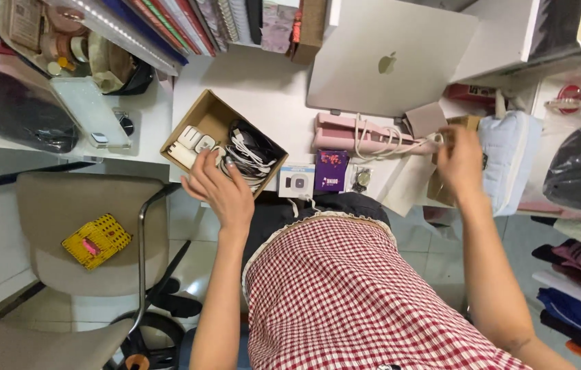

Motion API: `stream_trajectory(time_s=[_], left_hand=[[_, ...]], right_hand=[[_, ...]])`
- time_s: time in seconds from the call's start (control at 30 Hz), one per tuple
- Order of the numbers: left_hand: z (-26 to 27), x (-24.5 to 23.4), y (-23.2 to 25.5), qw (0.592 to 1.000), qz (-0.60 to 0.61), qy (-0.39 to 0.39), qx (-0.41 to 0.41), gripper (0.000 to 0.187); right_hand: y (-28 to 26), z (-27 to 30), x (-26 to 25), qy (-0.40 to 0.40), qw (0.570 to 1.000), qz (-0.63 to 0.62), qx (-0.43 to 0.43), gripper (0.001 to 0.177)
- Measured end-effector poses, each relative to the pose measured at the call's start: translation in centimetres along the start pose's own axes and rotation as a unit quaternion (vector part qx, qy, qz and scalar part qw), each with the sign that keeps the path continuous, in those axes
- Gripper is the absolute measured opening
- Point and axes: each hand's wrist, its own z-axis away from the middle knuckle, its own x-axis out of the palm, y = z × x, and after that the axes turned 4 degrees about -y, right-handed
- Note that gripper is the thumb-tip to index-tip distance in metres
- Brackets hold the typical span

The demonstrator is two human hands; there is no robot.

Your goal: The person gathers various cables and power adapters from a cluttered desk and places them into a cardboard box. They handle white and black cables, along with several white power bricks, coiling and stacking them inside the box.

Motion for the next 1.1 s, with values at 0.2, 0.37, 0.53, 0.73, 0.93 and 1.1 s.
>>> stream_trajectory(time_s=[0.2,0.37,0.53,0.73,0.93,1.1], left_hand=[[0.1,-2.7,0.1,0.997,0.076,0.028,0.016,0.025],[0.3,-5.1,-0.2,0.994,0.102,0.029,0.023,0.024],[1.2,-6.6,-1.0,0.995,0.087,0.044,-0.003,0.024],[2.4,-7.8,-1.2,0.997,0.067,0.019,-0.046,0.025],[3.3,-7.1,-1.5,0.980,0.134,-0.005,-0.146,0.028],[3.4,-5.6,-2.7,0.819,0.202,-0.302,-0.444,0.045]], right_hand=[[1.6,-5.8,1.2,0.026,0.998,-0.053,0.034,0.050],[2.0,-9.6,2.7,-0.163,0.955,-0.074,0.237,0.078],[1.4,-11.2,2.2,-0.204,0.934,-0.096,0.278,0.092],[4.9,-12.2,4.2,-0.245,0.917,0.080,0.304,0.077],[2.7,-10.6,0.0,-0.029,0.993,0.032,0.110,0.041],[-14.9,-9.2,-7.3,-0.175,0.926,-0.260,0.212,0.055]])
